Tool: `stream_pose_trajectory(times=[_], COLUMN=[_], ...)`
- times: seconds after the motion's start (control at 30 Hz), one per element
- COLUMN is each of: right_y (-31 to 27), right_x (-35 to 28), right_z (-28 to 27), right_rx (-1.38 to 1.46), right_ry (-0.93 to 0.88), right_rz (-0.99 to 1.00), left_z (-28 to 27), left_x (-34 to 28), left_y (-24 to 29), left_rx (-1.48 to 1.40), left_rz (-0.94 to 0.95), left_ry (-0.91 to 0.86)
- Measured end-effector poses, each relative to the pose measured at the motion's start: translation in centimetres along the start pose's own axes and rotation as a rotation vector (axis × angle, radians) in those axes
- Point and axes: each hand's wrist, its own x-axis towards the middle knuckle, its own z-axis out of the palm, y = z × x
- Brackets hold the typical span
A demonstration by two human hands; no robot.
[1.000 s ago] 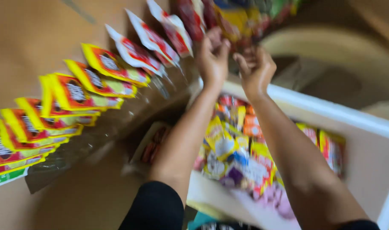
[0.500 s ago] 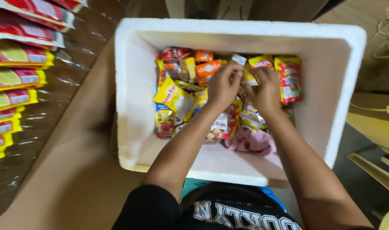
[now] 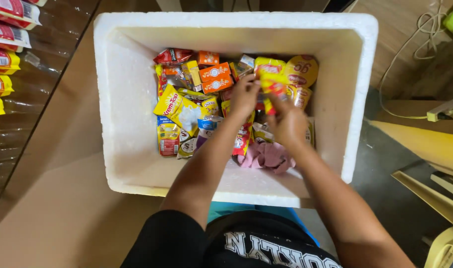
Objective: Stocking various food and condiment pouches from a bin onto a display shelf.
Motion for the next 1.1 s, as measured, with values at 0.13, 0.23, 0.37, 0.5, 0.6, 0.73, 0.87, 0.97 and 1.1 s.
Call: stream_pose_trajectory(times=[0.13, 0.23, 0.37, 0.5, 0.6, 0.73, 0.87, 0.97, 1.1], right_y=[0.7, 5.6, 13.1, 8.4, 5.1, 5.5, 8.0, 10.3, 7.8], right_x=[-1.3, 0.7, 3.7, 1.5, -0.4, 0.0, 0.0, 0.2, -0.1], right_z=[-0.3, 1.3, 3.9, 2.4, 0.1, 1.1, 3.1, 4.9, 3.4], right_rx=[0.323, 0.585, 0.892, 0.663, 0.142, -0.296, -0.326, -0.094, 0.023], right_ry=[-0.086, -0.128, 0.002, -0.020, -0.183, -0.238, -0.279, -0.266, -0.161], right_rz=[-0.209, -0.304, 0.055, 0.061, -0.324, -0.245, -0.276, -0.288, -0.106], left_z=[-3.2, -6.2, -9.1, -11.2, -12.8, -13.9, -10.9, -8.5, -8.1], left_x=[0.6, -0.1, -1.7, -3.4, -2.6, -5.4, -8.0, -9.8, -10.3], left_y=[-1.2, 2.2, 3.0, 3.2, 2.7, 9.6, 9.2, 7.3, 2.7], left_rx=[-0.228, -0.321, -0.013, 0.316, 0.100, 0.301, 0.758, 0.761, 0.812], left_rz=[-0.047, -0.096, 0.075, 0.129, 0.065, 0.323, 0.473, 0.366, 0.406], left_ry=[0.034, 0.098, 0.162, 0.226, 0.259, 0.485, 0.153, -0.279, -0.344])
